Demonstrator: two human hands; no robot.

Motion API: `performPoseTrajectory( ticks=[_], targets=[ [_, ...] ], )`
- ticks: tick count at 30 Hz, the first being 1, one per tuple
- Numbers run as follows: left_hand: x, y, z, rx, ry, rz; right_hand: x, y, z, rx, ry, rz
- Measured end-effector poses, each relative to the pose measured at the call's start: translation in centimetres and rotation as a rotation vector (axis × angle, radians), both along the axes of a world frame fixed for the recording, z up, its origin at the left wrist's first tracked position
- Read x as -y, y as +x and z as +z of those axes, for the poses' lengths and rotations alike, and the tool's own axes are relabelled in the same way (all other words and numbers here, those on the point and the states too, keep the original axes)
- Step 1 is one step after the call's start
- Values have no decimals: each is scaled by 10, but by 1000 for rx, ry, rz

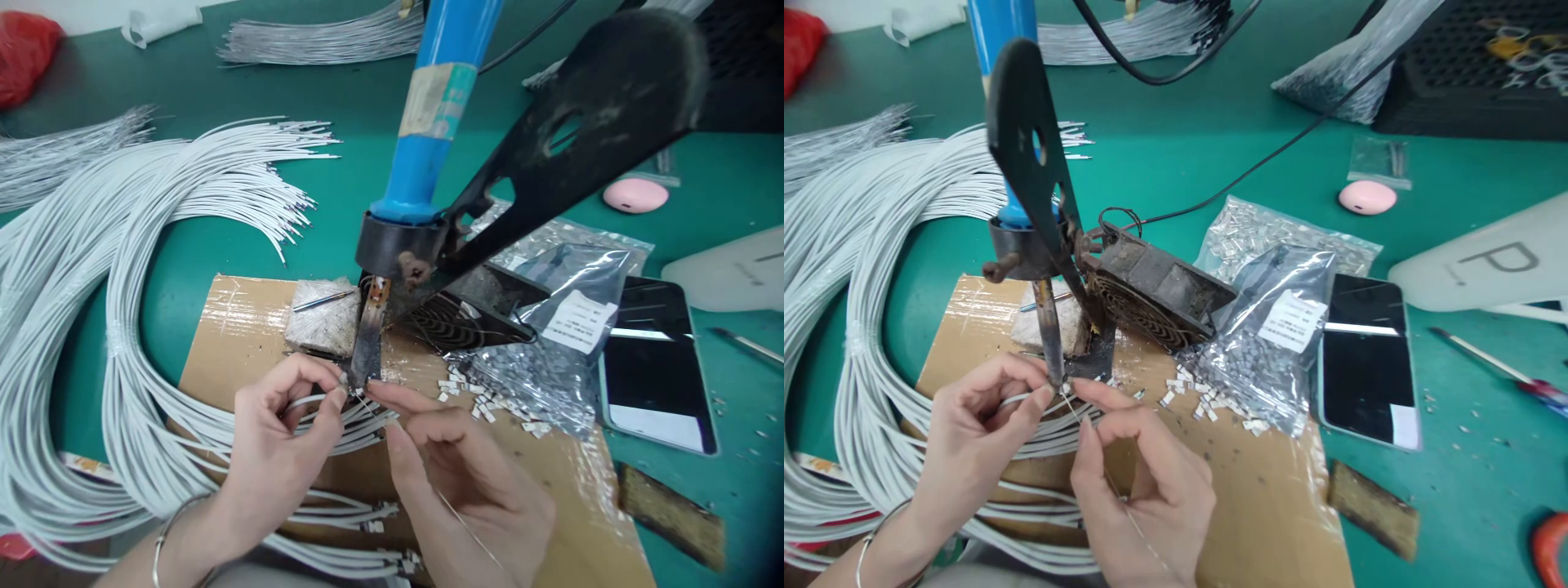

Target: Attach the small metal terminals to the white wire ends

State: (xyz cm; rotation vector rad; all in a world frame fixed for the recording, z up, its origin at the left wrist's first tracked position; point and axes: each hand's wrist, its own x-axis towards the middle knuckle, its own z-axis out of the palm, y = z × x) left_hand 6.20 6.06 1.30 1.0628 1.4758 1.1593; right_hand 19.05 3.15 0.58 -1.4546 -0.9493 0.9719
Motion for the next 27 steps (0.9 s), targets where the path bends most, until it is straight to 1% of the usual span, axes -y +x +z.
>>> performPoseTrajectory(
  ticks=[15,27],
  targets=[
    [0,-1,5,-31,7,-20,0,0,3,-14,-3,2],
    [-1,-2,5,-27,-11,-28,0,2,-1,-6,3,6]
  ],
)
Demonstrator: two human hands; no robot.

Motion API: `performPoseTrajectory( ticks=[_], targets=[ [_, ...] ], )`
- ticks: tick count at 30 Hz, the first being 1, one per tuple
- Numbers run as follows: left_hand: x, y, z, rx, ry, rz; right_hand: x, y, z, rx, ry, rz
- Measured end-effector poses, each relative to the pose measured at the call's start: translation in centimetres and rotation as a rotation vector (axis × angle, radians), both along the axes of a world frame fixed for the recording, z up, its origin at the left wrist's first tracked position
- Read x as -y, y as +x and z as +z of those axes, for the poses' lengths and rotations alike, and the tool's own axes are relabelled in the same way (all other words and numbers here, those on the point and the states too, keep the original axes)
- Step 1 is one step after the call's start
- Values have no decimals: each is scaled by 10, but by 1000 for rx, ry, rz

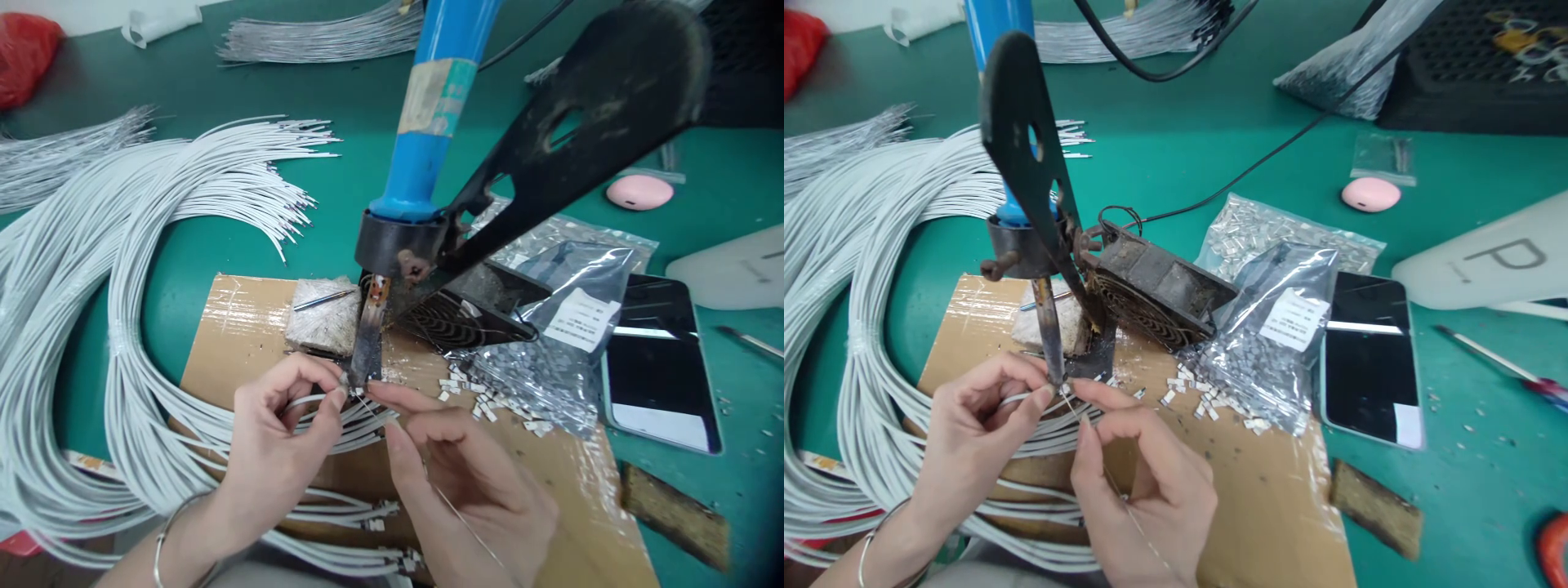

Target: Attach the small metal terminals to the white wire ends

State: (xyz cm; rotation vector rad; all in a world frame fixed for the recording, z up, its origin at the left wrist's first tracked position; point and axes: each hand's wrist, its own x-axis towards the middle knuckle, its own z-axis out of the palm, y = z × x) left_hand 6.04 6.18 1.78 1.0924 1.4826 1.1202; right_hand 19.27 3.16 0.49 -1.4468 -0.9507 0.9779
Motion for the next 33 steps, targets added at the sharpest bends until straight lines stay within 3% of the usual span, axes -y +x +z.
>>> performPoseTrajectory(
  ticks=[12,28,33],
  targets=[
    [2,-1,0,2,14,-15,0,-2,-1,13,57,-32],
    [2,-2,-3,14,1,-15,0,4,-6,16,33,28],
    [7,-5,-2,50,-67,-24,2,2,-10,11,64,93]
  ],
)
